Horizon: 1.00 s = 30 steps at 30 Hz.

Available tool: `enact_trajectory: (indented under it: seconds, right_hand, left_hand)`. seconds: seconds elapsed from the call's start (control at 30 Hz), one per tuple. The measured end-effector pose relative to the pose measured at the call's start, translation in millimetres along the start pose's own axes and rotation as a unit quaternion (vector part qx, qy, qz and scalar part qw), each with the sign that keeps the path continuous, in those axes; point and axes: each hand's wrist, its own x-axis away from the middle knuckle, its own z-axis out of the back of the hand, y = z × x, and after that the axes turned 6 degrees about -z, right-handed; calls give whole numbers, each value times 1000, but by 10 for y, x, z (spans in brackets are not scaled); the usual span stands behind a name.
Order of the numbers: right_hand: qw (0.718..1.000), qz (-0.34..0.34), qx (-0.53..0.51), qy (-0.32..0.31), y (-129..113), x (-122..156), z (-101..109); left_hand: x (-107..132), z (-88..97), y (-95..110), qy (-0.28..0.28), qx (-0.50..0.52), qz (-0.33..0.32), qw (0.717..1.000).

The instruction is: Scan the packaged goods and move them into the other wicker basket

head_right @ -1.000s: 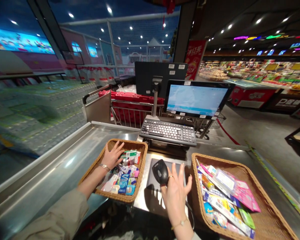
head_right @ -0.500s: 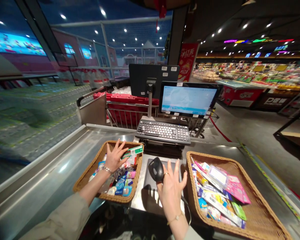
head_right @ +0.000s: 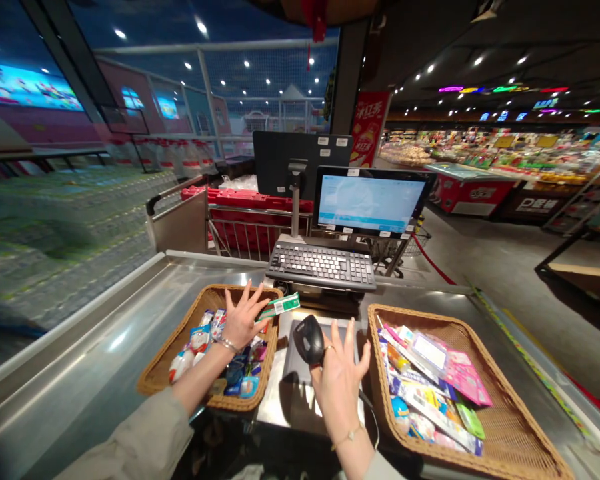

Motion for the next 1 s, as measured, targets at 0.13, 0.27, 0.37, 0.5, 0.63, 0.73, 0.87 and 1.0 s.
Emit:
enact_trajectory:
  seconds: [0.13,0.27,0.37,0.5,0.63,0.73,0.87,1.0]
  right_hand:
    - [1000,-13,-8,-4,-74,-7,75]
    - [1000,-16,-9,-11,-112,-9,104]
    - [1000,-12,-8,-15,-109,-4,92]
    - [1000,-9,-13,-21,-94,5,68]
    - [1000,-6,-21,-16,-96,9,64]
    - [1000,-2,-28,-6,-107,5,74]
    - [999,0,-32,2,-112,-1,83]
    - [999,0,-41,-1,-107,-4,86]
  left_hand:
    - [-20,-35,46,4,0,-8,1000]
    - [-43,-63,85,4,1,-14,1000]
    - [-59,-76,109,4,1,-19,1000]
    - [-82,-86,138,2,2,-23,1000]
    - [-107,-94,161,-4,3,-24,1000]
    - [-122,-105,169,-7,5,-27,1000]
    - [-131,-132,167,2,11,-35,999]
    - [-135,-160,162,4,6,-39,999]
